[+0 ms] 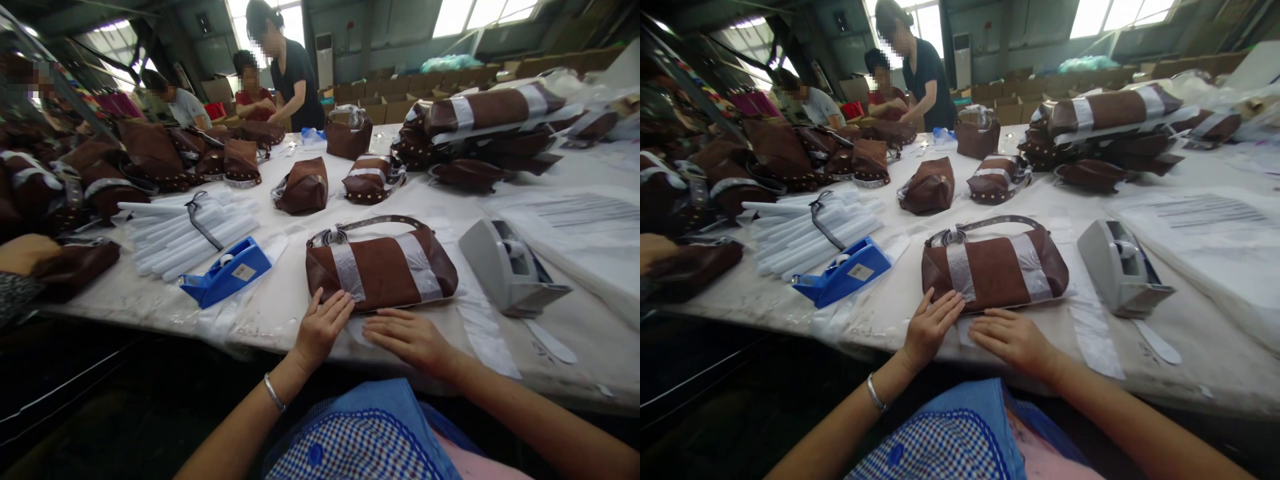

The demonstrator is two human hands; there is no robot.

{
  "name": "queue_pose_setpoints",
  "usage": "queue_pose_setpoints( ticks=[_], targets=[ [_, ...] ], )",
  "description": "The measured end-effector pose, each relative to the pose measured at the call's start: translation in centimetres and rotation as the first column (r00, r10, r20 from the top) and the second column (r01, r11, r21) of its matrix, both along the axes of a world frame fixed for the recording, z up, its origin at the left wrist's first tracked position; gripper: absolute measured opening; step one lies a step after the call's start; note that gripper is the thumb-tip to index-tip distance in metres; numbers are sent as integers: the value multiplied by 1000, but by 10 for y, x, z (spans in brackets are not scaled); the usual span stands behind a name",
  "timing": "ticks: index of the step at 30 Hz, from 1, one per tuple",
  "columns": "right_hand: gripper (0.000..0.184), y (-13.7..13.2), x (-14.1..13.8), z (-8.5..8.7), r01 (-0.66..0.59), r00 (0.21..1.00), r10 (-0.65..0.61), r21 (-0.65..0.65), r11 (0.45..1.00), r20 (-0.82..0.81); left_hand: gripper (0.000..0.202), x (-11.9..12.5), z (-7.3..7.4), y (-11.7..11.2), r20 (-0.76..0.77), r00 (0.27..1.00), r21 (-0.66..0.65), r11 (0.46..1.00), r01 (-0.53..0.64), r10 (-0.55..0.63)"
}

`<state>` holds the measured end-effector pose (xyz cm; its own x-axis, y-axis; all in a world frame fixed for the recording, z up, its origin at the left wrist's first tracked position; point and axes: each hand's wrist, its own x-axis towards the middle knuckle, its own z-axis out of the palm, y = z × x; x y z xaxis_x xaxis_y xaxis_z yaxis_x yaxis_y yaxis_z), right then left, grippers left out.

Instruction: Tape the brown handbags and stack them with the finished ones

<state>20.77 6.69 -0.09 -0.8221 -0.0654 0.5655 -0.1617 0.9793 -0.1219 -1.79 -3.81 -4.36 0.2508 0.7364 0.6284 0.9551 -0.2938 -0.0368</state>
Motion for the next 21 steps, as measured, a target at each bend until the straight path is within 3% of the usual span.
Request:
queue_pose_setpoints(
  ticks=[3,7,12,19,21],
  targets=[
    [33,21,-16,15,19,999,-17,56,998,-45,37,1,3,-2,-13,1000,-6,1000,10,-10],
    [25,43,-36,17,101,994,-99,34,994,-45,29,1,-2,-1,21,999,32,999,27,-28],
    [25,57,-47,10,162,986,-158,-115,980,50,28,0,-10,1,99,995,50,998,23,-28],
    [23,54,-48,17,86,995,-54,-428,900,86,31,-1,-10,5,245,969,23,999,32,-36],
    [25,52,-46,21,62,998,-41,-444,894,57,30,0,-10,5,273,962,22,999,26,-31]
  ],
)
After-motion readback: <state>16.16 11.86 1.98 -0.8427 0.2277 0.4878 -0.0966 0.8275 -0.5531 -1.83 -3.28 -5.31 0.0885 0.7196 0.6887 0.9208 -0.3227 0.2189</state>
